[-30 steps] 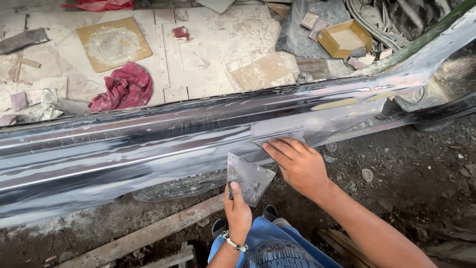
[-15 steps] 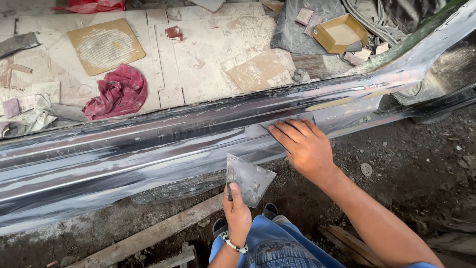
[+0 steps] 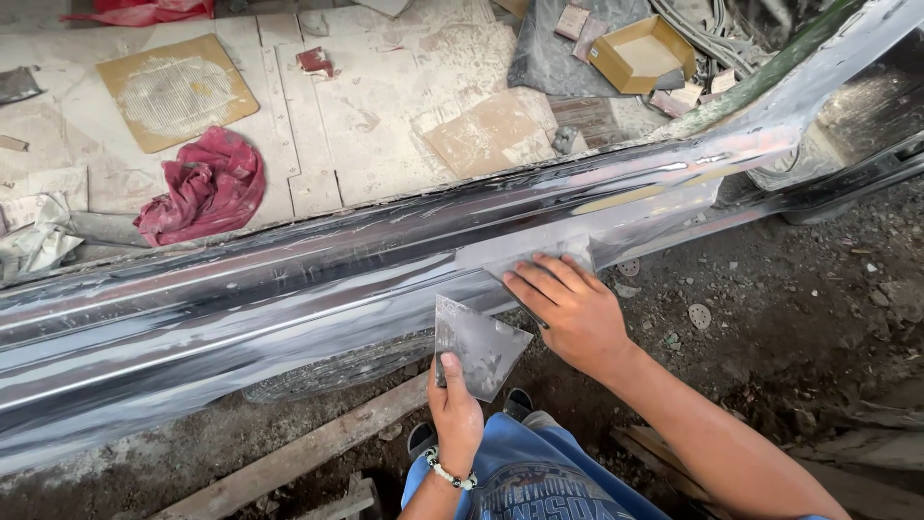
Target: Apply body filler and sand a vehicle panel to prepare it for painting.
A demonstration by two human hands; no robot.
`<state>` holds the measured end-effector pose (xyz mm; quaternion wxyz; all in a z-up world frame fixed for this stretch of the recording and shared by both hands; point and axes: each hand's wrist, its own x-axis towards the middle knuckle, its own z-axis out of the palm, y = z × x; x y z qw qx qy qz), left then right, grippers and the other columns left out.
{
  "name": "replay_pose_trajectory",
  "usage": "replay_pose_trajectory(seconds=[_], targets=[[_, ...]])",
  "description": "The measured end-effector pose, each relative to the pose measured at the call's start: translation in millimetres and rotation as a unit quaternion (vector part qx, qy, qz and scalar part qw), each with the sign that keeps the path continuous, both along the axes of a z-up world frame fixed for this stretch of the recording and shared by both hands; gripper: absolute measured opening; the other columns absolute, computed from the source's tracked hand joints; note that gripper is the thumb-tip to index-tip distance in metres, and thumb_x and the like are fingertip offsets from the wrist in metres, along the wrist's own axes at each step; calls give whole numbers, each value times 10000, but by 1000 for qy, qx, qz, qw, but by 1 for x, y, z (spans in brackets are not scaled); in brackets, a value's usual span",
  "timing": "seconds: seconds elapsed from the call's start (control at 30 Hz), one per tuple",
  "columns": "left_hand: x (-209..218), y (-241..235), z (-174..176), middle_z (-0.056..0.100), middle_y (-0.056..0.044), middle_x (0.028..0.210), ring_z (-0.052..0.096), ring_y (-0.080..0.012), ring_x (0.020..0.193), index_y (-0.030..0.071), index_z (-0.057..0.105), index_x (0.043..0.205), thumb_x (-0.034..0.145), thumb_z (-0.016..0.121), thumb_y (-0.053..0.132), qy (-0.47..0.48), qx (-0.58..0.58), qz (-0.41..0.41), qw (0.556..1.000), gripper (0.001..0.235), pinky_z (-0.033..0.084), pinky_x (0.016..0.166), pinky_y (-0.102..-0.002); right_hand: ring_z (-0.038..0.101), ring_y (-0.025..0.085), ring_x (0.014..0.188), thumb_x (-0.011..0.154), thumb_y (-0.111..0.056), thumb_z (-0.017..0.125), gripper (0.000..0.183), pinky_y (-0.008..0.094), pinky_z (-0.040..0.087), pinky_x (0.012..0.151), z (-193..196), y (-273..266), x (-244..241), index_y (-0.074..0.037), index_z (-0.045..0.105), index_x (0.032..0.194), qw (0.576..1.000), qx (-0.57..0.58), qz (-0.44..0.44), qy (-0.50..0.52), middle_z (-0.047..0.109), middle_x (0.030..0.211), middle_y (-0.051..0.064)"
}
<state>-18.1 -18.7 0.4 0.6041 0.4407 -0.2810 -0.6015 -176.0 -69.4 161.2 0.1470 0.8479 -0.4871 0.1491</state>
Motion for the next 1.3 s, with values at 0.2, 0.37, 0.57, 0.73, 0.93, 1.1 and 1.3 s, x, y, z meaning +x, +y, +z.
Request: replay_pose_trajectory(seconds=[0.2, 0.37, 0.57, 0.73, 0.93, 1.1, 1.3], targets=[[-1, 1, -12, 689, -115, 1196, 645, -161, 1064, -20, 591, 1342, 1041, 439, 477, 31, 18, -7, 999, 600, 534, 912, -327, 595, 222, 1268, 813, -31, 677, 542, 419, 472, 1102, 13, -5, -21, -165, 670, 1338, 999, -38, -14, 14, 667, 1340, 9], [-1, 1, -3, 685, -112, 1219, 643, -161, 1091, -14, 587, 1349, 1036, 443, 478, 23, 4, -8, 1000, 601, 523, 938, -330, 600, 226, 1263, 765, -24, 675, 579, 447, 475, 1111, 13, -21, -32, -173, 681, 1324, 997, -73, -22, 26, 679, 1330, -1], [-8, -2, -13, 681, -127, 1225, 626, -165, 1095, -39, 598, 1341, 1061, 454, 465, 33, -12, -4, 999, 594, 508, 955, -325, 573, 260, 1301, 705, -36, 708, 648, 468, 459, 1108, 1, -20, -28, -161, 651, 1338, 999, -38, -27, -4, 643, 1361, 22], [-10, -6, 1, 686, -123, 1222, 635, -167, 1081, -31, 591, 1345, 1060, 440, 460, 24, -15, -19, 999, 587, 516, 937, -328, 566, 250, 1317, 687, -4, 714, 673, 449, 452, 1138, 0, -5, -34, -166, 645, 1337, 999, -15, -33, -4, 638, 1356, 12], [-14, -4, -7, 678, -120, 1248, 636, -170, 1108, -27, 566, 1367, 1051, 442, 461, 47, -10, -29, 998, 594, 515, 950, -338, 581, 226, 1294, 802, -39, 713, 573, 434, 458, 1116, 8, -6, -44, -198, 648, 1349, 998, -41, -30, -25, 648, 1360, -3], [-12, -5, 2, 688, -115, 1244, 636, -161, 1099, -20, 581, 1364, 1046, 439, 465, 11, -3, -29, 1000, 597, 512, 948, -328, 590, 250, 1258, 729, -35, 691, 616, 487, 457, 1106, 7, -23, -45, -180, 658, 1327, 997, -58, -38, 12, 657, 1338, 16], [-12, -6, -4, 690, -126, 1217, 631, -165, 1079, -47, 593, 1350, 1062, 449, 458, 29, 3, -21, 999, 599, 514, 933, -330, 565, 237, 1340, 736, 27, 702, 655, 439, 446, 1156, -12, -4, -48, -196, 645, 1349, 998, -31, -53, 22, 624, 1383, -7]])
